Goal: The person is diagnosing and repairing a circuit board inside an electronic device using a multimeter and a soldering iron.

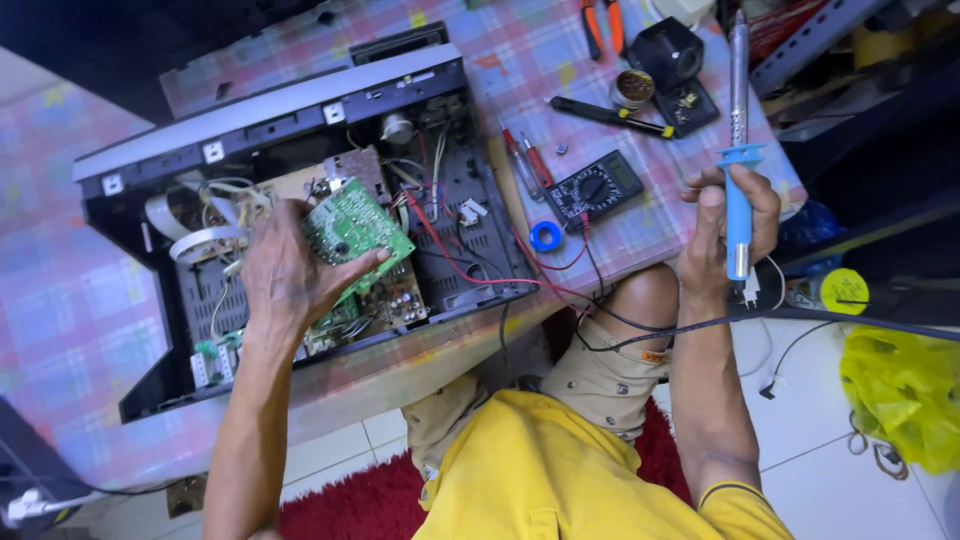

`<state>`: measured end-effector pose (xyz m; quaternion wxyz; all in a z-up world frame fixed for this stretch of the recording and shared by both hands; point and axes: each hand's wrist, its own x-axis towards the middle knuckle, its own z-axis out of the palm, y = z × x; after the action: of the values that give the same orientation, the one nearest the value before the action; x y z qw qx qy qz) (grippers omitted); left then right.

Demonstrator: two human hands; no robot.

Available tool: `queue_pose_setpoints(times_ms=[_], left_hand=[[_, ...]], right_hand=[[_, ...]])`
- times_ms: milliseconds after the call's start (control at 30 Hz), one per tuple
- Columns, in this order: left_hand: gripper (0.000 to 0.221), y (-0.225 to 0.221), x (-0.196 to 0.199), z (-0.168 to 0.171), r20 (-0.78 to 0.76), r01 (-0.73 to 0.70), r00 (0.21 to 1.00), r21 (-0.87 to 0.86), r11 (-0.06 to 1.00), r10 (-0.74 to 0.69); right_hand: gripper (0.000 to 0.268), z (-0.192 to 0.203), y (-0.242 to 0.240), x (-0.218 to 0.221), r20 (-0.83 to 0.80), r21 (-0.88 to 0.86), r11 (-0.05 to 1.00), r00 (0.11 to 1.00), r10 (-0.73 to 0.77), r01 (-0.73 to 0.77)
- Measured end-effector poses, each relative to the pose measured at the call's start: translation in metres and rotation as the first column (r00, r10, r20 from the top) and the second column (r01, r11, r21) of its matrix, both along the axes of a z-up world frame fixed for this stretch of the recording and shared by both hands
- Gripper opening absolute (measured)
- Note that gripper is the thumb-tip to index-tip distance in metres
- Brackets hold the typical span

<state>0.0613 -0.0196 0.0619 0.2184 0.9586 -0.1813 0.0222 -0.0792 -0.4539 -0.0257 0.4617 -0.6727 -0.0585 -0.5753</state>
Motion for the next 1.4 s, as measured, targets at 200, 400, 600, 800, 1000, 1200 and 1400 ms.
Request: queue_pose_setpoints(times_ms=[200,400,600,800,1000,1200,1400], left_hand=[[0.09,0.011,0.001,-0.006,-0.047,0.029,0.998,-0.014,0.999,-0.029],[0.086,0.016,-0.004,0.002,-0.015,0.102,0.995,-0.103,0.989,-0.104],[0.093,0.023,-0.008,-0.008,0.125,0.158,0.983,-0.221,0.962,-0.132],[0.091,0.03,-0.012,-0.013,0.039,0.18,0.984,-0.236,0.955,-0.176],[0.08,0.024,-0.012,-0.014,0.14,0.262,0.961,-0.194,0.945,-0.237],[0.046,0.022,-0.009,-0.04,0.324,0.418,0.87,-0.084,0.905,-0.372],[0.027,0.018,-0.015,-0.035,0.44,0.457,0.786,0.061,0.887,-0.435]], right_hand=[[0.026,0.005,0.043,0.016,-0.048,0.0,0.994,0.993,0.11,-0.11],[0.018,-0.002,0.058,0.016,-0.375,-0.281,0.942,0.924,0.071,-0.186],[0.047,-0.044,0.077,0.019,-0.645,-0.52,0.807,0.748,-0.156,-0.279],[0.054,-0.058,0.07,0.03,-0.709,-0.605,0.741,0.621,-0.334,-0.292],[0.056,-0.05,0.07,0.037,-0.764,-0.566,0.74,0.569,-0.304,-0.364],[0.055,-0.058,0.065,0.041,-0.734,-0.557,0.739,0.64,-0.226,-0.379],[0.052,-0.034,0.048,0.041,-0.489,-0.604,0.778,0.851,-0.19,-0.173]])
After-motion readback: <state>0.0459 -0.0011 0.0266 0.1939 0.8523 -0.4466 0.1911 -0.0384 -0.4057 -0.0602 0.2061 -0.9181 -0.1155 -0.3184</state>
